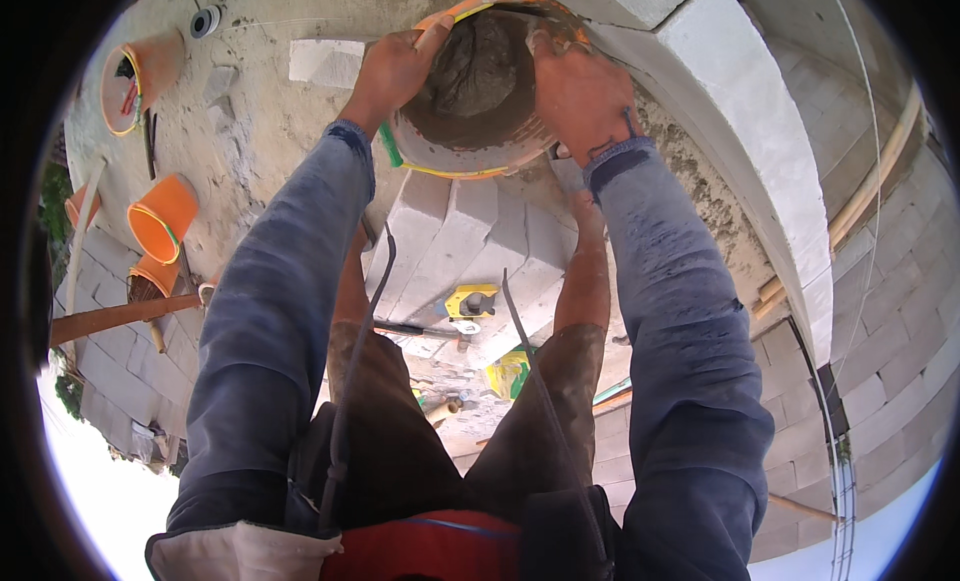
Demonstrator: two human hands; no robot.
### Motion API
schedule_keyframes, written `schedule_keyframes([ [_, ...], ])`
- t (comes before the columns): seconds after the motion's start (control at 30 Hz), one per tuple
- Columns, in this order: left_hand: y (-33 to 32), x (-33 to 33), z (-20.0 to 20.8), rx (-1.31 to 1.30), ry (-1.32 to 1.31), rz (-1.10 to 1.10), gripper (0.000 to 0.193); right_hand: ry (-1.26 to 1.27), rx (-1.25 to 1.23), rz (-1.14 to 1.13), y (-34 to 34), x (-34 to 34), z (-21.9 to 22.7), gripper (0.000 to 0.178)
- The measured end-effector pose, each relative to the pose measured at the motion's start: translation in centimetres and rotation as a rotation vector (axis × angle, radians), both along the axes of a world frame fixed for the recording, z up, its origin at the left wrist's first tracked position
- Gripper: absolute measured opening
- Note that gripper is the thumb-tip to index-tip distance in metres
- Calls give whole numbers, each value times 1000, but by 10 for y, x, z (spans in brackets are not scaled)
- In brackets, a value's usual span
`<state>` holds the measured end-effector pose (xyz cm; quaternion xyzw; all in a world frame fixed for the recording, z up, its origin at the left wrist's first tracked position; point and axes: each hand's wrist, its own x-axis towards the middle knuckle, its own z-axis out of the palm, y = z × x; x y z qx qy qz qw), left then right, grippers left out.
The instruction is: The person scoops mortar from a bucket and spreads it along a low wall. They then place a white block onto the mortar and tap it into position with a hammer.
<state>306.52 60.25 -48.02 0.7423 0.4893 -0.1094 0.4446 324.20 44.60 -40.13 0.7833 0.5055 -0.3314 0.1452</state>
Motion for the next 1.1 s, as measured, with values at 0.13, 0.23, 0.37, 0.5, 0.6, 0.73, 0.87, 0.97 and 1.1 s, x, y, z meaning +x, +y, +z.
schedule_keyframes([
  [0.13,-12,5,1,26,24,-66,85,138,-302,-140,-29,8,-42,48],
  [0.23,-37,13,0,71,-41,-76,82,241,-352,-195,-56,5,-55,50],
  [0.37,-32,3,6,24,-3,-51,78,124,-263,-200,-26,3,-3,49],
  [0.5,-26,0,5,31,-73,-19,79,166,-274,-267,-38,15,-43,42],
  [0.6,-16,1,5,-30,-21,-17,77,224,-256,-248,-66,-21,-78,42],
  [0.73,2,-21,-5,-30,77,47,78,184,-57,-252,-31,-30,-40,44],
  [0.87,-1,-17,-17,-86,47,45,83,62,18,-237,-34,-34,-69,49],
  [0.97,-3,-10,-25,-84,59,88,82,106,-6,-406,-60,-93,-87,50],
  [1.1,1,-10,-15,-139,67,92,80,297,-112,-486,-54,-103,-50,43],
])
